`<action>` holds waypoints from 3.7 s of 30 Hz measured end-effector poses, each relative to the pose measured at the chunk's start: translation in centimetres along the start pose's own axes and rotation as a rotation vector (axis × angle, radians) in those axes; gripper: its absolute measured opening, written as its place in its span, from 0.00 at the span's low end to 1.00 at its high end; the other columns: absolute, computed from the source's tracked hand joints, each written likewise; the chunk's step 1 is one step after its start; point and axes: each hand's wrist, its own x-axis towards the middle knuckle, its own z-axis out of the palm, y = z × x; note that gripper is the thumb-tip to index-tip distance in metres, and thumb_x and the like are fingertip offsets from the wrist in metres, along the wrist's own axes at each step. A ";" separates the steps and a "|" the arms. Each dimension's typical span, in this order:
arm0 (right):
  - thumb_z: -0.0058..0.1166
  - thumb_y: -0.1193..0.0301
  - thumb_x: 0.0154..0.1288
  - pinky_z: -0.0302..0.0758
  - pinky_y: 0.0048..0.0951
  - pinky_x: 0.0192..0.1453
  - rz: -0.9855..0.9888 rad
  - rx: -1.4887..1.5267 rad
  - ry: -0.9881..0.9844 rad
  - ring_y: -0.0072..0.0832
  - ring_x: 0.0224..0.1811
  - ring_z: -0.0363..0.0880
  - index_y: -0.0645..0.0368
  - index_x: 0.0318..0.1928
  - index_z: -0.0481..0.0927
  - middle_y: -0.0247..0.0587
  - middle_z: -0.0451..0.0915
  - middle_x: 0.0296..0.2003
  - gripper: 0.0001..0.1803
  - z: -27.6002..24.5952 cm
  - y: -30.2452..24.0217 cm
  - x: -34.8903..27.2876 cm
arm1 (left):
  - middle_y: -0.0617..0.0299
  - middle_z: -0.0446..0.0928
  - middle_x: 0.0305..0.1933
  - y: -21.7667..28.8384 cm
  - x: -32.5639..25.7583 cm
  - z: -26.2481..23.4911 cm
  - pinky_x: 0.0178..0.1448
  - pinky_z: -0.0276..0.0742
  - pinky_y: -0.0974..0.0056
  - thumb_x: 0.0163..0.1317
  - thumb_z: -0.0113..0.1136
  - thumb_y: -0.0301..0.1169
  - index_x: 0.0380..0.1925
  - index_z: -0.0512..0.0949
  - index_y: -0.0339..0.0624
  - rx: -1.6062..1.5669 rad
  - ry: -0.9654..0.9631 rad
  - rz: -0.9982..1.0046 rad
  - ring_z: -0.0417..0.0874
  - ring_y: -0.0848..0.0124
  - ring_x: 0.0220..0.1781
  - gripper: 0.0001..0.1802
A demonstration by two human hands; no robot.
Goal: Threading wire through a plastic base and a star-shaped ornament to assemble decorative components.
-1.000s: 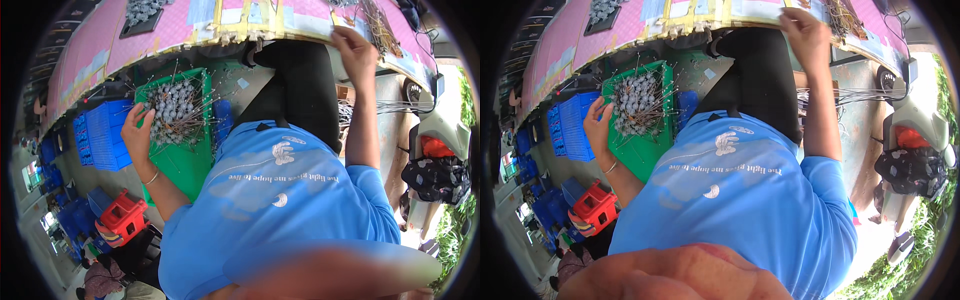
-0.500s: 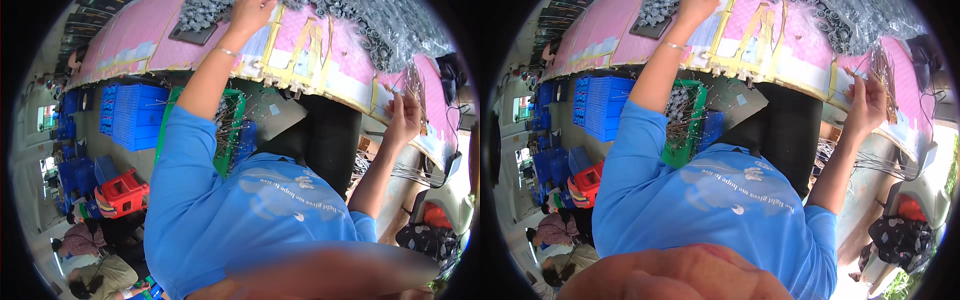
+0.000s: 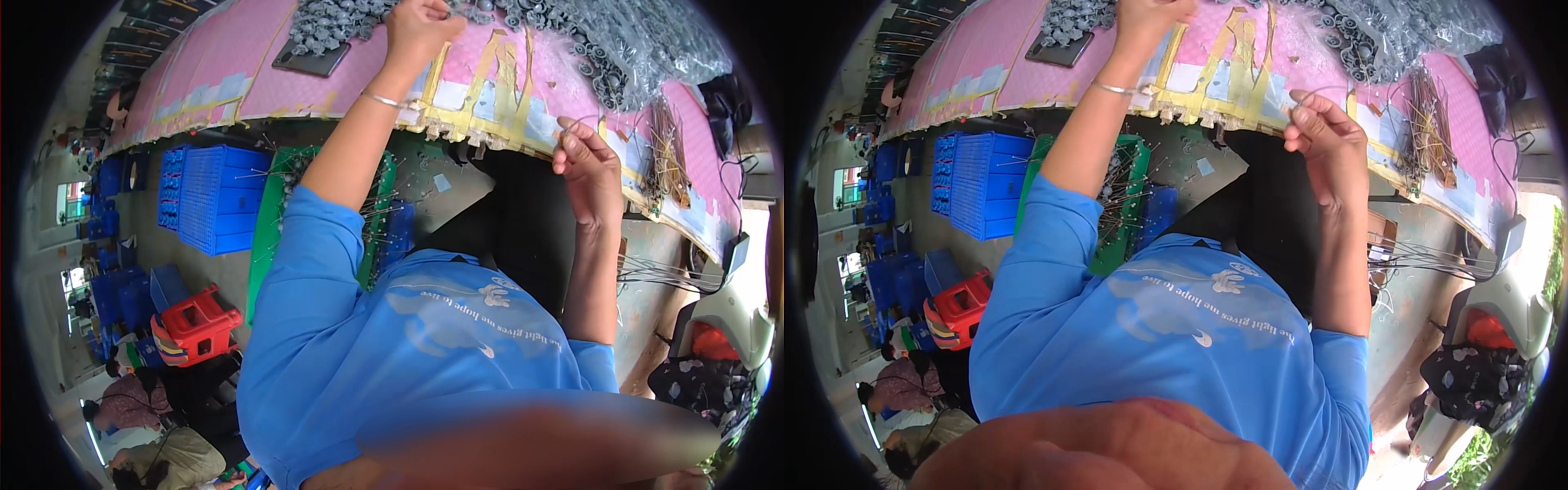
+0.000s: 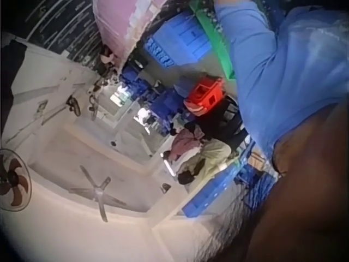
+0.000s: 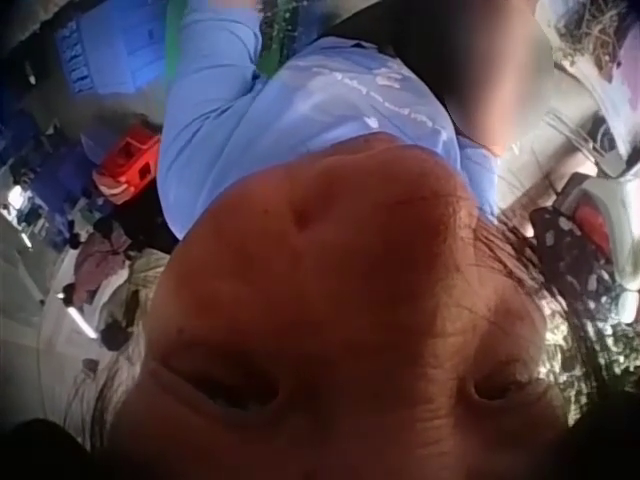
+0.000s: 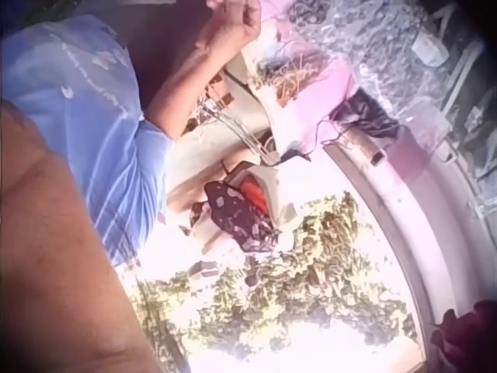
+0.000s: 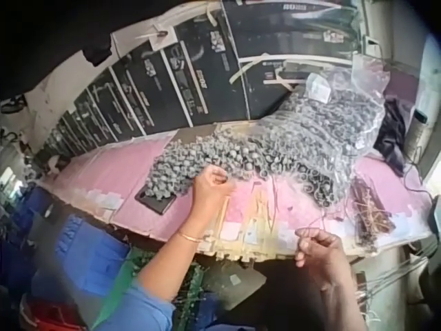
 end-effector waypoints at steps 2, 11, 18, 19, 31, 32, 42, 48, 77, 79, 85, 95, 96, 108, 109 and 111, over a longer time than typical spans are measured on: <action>0.59 0.74 0.67 0.73 0.16 0.34 0.010 0.219 0.028 0.19 0.32 0.75 0.71 0.56 0.76 0.36 0.80 0.37 0.20 -0.4 0.2 0.6 | 0.49 0.83 0.37 2.1 -3.8 0.6 0.38 0.82 0.61 0.54 0.68 0.28 0.39 0.81 0.33 -0.061 -0.046 -0.008 0.86 0.60 0.35 0.14; 0.63 0.76 0.62 0.78 0.18 0.32 0.094 -0.099 -0.139 0.20 0.26 0.80 0.67 0.45 0.82 0.37 0.82 0.30 0.11 4.8 2.1 1.1 | 0.55 0.81 0.36 6.9 -21.4 2.6 0.34 0.83 0.68 0.60 0.63 0.20 0.49 0.75 0.28 -0.473 -0.289 -0.413 0.87 0.65 0.33 0.17; 0.60 0.77 0.64 0.79 0.19 0.32 -0.070 -0.366 -0.128 0.19 0.28 0.81 0.67 0.45 0.82 0.39 0.84 0.31 0.10 4.8 2.7 -4.2 | 0.54 0.81 0.45 6.6 -22.6 2.4 0.39 0.86 0.65 0.60 0.59 0.19 0.54 0.74 0.30 -0.458 -0.293 -0.449 0.86 0.67 0.42 0.21; 0.60 0.77 0.64 0.79 0.19 0.32 -0.099 -0.416 -0.094 0.19 0.29 0.81 0.66 0.46 0.81 0.38 0.84 0.32 0.10 4.8 2.9 -5.0 | 0.54 0.81 0.45 6.7 -22.7 2.5 0.39 0.86 0.65 0.60 0.59 0.19 0.54 0.74 0.30 -0.455 -0.289 -0.457 0.86 0.67 0.42 0.21; 0.61 0.78 0.65 0.79 0.19 0.33 -0.167 -0.469 0.059 0.18 0.30 0.81 0.66 0.47 0.81 0.35 0.84 0.34 0.10 4.5 4.4 -9.3 | 0.46 0.82 0.49 8.2 -23.7 2.4 0.38 0.87 0.66 0.65 0.54 0.24 0.55 0.75 0.29 -0.433 -0.262 -0.358 0.88 0.58 0.45 0.19; 0.61 0.78 0.65 0.79 0.19 0.33 -0.165 -0.469 0.056 0.18 0.30 0.81 0.66 0.47 0.81 0.35 0.84 0.34 0.10 4.5 4.6 -9.5 | 0.45 0.82 0.48 8.2 -23.6 2.3 0.38 0.87 0.66 0.66 0.54 0.25 0.54 0.75 0.28 -0.438 -0.264 -0.354 0.88 0.56 0.45 0.18; 0.61 0.79 0.65 0.78 0.18 0.35 -0.262 -0.459 0.081 0.16 0.30 0.79 0.66 0.46 0.81 0.31 0.80 0.32 0.09 4.8 6.1 -10.9 | 0.45 0.83 0.46 9.0 -23.9 2.1 0.39 0.87 0.67 0.67 0.53 0.25 0.52 0.76 0.26 -0.390 -0.261 -0.334 0.88 0.55 0.44 0.17; 0.59 0.82 0.64 0.79 0.19 0.35 -0.550 -0.716 -0.034 0.17 0.33 0.80 0.66 0.41 0.80 0.32 0.81 0.33 0.06 4.2 7.1 -10.8 | 0.45 0.83 0.44 9.1 -24.0 2.0 0.38 0.87 0.67 0.67 0.52 0.26 0.52 0.76 0.26 -0.424 -0.271 -0.370 0.89 0.57 0.41 0.16; 0.56 0.76 0.68 0.78 0.27 0.43 0.100 0.169 -0.037 0.25 0.36 0.80 0.64 0.38 0.84 0.41 0.84 0.38 0.05 2.9 4.8 -5.6 | 0.51 0.82 0.34 8.6 -24.9 5.2 0.23 0.82 0.69 0.62 0.59 0.20 0.40 0.78 0.29 -0.514 -0.311 -0.363 0.86 0.65 0.25 0.08; 0.56 0.76 0.68 0.78 0.26 0.41 0.107 0.207 -0.036 0.24 0.34 0.80 0.65 0.38 0.83 0.40 0.83 0.37 0.05 2.8 5.1 -5.2 | 0.47 0.82 0.40 8.4 -24.9 5.0 0.31 0.85 0.68 0.60 0.59 0.18 0.46 0.77 0.27 -0.538 -0.380 -0.225 0.87 0.64 0.30 0.13; 0.52 0.77 0.70 0.81 0.27 0.44 0.199 0.269 -0.134 0.27 0.40 0.83 0.64 0.42 0.80 0.40 0.82 0.38 0.05 2.9 5.3 -4.2 | 0.51 0.81 0.40 7.8 -24.1 4.1 0.41 0.88 0.64 0.52 0.59 0.09 0.51 0.74 0.25 -0.573 -0.426 -0.225 0.88 0.63 0.38 0.22; 0.55 0.70 0.61 0.80 0.41 0.39 -0.635 -1.376 0.220 0.48 0.33 0.84 0.60 0.36 0.86 0.55 0.84 0.30 0.09 4.3 -4.7 7.0 | 0.58 0.80 0.36 6.4 -22.9 0.2 0.46 0.87 0.61 0.51 0.66 0.14 0.50 0.74 0.27 -0.631 -0.489 -0.501 0.87 0.68 0.37 0.23; 0.55 0.70 0.61 0.79 0.43 0.40 -0.704 -1.475 0.304 0.50 0.34 0.84 0.60 0.36 0.86 0.55 0.84 0.31 0.09 2.2 -5.0 9.8 | 0.58 0.79 0.36 6.4 -23.1 0.5 0.46 0.87 0.62 0.51 0.66 0.15 0.50 0.74 0.27 -0.621 -0.522 -0.527 0.87 0.68 0.37 0.23; 0.56 0.68 0.55 0.79 0.46 0.42 -0.659 -1.823 0.192 0.52 0.35 0.83 0.57 0.34 0.85 0.55 0.83 0.30 0.09 -1.2 -5.3 16.9 | 0.56 0.81 0.39 5.7 -23.7 1.2 0.48 0.86 0.64 0.54 0.67 0.16 0.51 0.74 0.27 -0.660 -0.631 -0.584 0.87 0.66 0.41 0.23; 0.56 0.68 0.55 0.79 0.45 0.43 -0.705 -1.833 0.143 0.51 0.35 0.83 0.58 0.34 0.85 0.55 0.83 0.30 0.09 -1.1 -5.1 16.6 | 0.56 0.81 0.39 6.0 -23.6 1.3 0.48 0.86 0.64 0.54 0.67 0.16 0.51 0.74 0.27 -0.658 -0.635 -0.579 0.87 0.66 0.41 0.23; 0.56 0.71 0.55 0.79 0.43 0.43 -0.884 -1.713 -0.043 0.50 0.34 0.83 0.58 0.38 0.86 0.53 0.83 0.31 0.11 0.1 -4.5 16.0 | 0.55 0.81 0.39 6.7 -24.0 1.1 0.49 0.86 0.63 0.53 0.68 0.15 0.52 0.74 0.27 -0.599 -0.623 -0.556 0.87 0.65 0.42 0.24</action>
